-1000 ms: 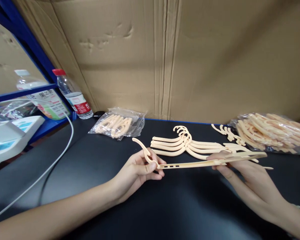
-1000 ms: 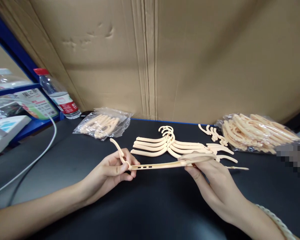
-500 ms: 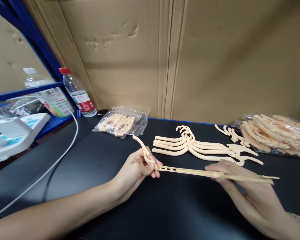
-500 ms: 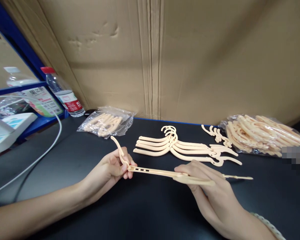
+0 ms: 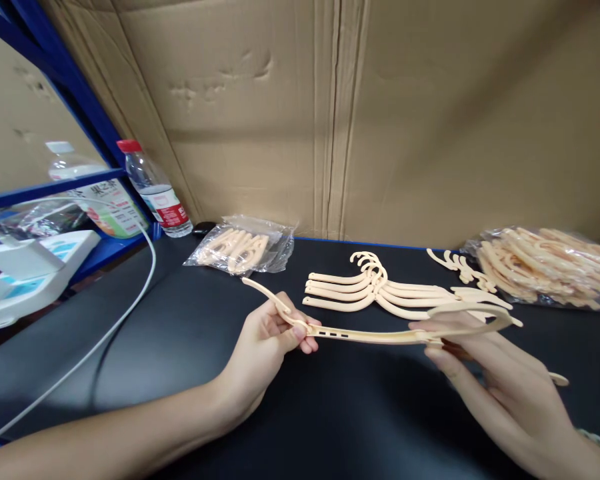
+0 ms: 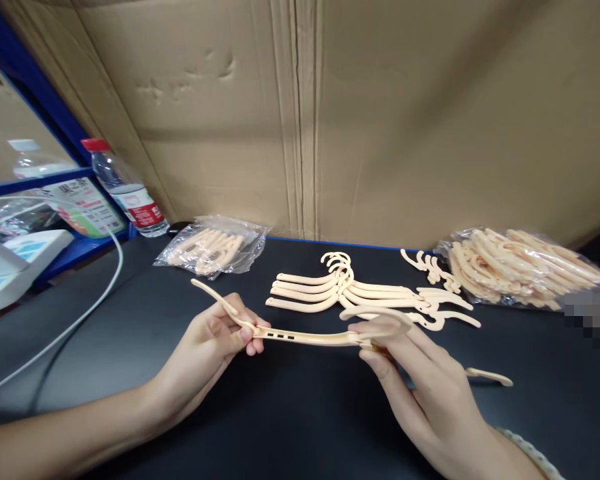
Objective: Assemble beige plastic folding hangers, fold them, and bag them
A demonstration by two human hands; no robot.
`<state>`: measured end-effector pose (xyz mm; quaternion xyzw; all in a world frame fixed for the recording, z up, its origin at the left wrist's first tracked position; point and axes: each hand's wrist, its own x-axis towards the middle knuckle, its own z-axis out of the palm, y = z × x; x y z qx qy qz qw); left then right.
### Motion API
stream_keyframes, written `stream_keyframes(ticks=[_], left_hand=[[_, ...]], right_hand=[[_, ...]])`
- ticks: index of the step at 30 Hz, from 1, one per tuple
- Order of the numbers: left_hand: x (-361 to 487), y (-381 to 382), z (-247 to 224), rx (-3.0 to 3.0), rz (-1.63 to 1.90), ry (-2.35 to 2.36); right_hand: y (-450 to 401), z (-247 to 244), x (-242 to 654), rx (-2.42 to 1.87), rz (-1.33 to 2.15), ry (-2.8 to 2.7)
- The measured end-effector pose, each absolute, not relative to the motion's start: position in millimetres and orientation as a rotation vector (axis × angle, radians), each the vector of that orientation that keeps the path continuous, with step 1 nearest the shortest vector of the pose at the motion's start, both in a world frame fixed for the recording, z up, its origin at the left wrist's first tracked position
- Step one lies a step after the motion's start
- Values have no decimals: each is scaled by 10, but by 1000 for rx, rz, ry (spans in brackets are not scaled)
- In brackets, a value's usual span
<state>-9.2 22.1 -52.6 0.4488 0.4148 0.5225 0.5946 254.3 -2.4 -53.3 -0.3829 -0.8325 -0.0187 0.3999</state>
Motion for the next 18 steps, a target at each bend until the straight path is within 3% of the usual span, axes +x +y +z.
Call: stream_keyframes(ticks=[18], left_hand=[[-95,263,-552,1049,1058,1010]], right_hand=[[-1,-564,2533,-937,-37,-2083]])
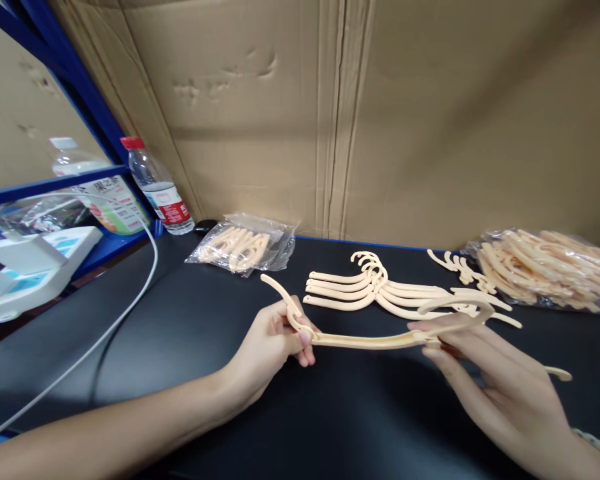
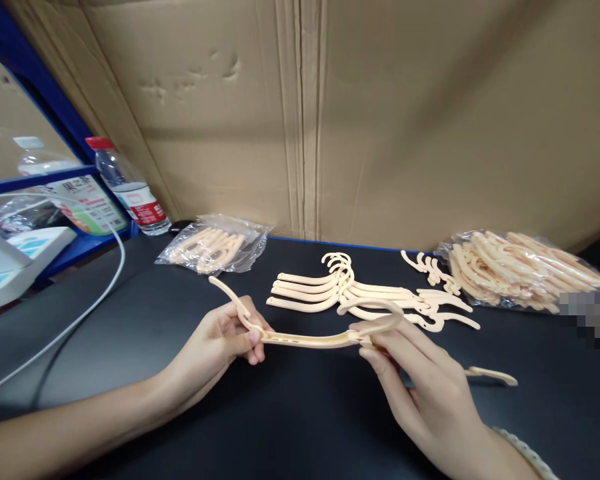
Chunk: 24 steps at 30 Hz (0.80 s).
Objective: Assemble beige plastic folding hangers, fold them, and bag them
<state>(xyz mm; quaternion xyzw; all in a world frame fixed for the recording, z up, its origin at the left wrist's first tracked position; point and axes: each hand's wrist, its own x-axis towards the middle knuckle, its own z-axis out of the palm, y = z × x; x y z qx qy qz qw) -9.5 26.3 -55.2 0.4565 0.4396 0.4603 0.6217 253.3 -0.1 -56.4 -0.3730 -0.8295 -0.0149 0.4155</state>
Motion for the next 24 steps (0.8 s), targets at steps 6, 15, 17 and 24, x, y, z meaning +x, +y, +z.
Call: stream_keyframes(ticks=[6,15,17,24], left_hand=[[-90,218,-486,1007,1079,986],[-64,23,-524,1727,695,1053],[-76,-56,-500,2288,731,812],[-99,-28,-538,2867,534,798]], right_hand=[[58,-598,2555,-1196,254,-1880],[192,-675,2569,-1306,366,-1672],[195,-706,2548,-1308,346,-1745],[177,-794,2452,-1286,349,-2012]])
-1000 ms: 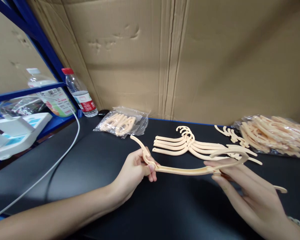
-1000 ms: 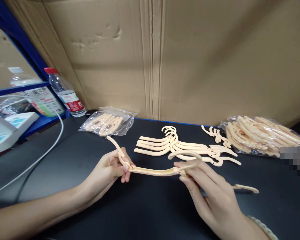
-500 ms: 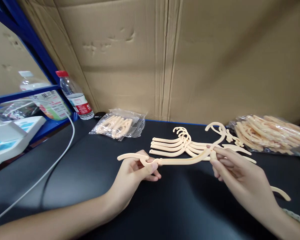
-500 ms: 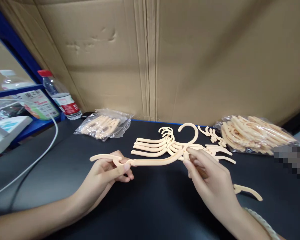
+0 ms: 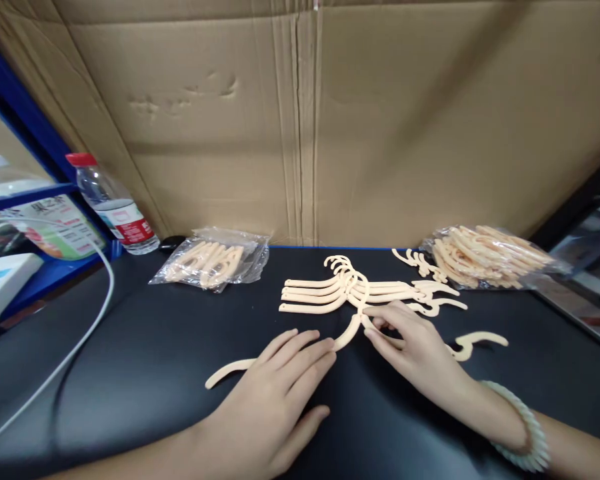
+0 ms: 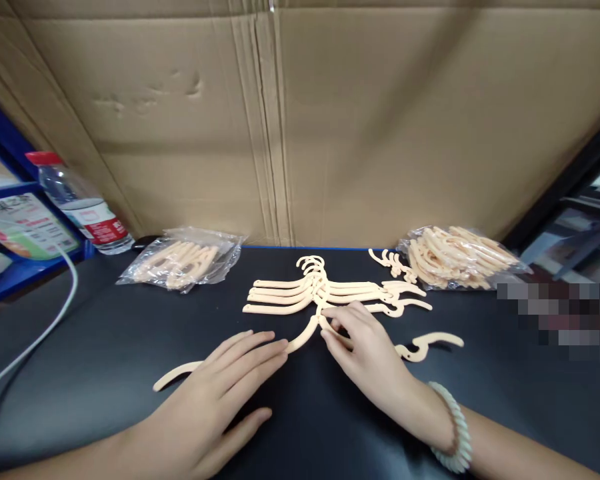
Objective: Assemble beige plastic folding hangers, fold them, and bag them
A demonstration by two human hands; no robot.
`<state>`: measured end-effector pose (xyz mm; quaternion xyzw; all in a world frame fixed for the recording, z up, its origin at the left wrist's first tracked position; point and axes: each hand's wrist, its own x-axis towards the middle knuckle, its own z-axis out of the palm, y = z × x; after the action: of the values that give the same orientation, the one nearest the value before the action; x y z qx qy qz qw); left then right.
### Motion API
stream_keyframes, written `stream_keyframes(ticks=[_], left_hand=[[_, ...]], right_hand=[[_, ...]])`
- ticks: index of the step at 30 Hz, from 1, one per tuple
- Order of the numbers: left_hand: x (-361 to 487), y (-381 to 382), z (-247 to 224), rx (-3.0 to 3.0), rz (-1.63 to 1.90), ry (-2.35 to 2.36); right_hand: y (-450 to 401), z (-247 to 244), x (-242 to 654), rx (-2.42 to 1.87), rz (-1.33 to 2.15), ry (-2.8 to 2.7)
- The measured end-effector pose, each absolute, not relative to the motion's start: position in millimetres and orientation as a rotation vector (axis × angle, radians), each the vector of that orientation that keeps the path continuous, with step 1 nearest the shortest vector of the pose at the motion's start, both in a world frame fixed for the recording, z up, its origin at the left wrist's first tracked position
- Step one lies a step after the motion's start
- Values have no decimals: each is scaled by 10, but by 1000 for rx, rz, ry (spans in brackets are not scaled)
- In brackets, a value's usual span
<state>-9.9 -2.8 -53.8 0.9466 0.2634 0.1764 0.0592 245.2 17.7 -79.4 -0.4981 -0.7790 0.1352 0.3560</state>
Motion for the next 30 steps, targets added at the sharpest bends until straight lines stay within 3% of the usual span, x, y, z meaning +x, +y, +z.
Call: stream_keyframes(ticks=[9,18,30], left_hand=[[-131,-6,-614,2877,280,928],[-83,148,-646,2836,236,1031],[-1,249,-600,2766,260,1062]], right_hand=[[179,-767,2508,-1361,-10,-2396],[418,-657,2543,-1381,150,-2594],[562,-698,2578,-1302,53,-2491]])
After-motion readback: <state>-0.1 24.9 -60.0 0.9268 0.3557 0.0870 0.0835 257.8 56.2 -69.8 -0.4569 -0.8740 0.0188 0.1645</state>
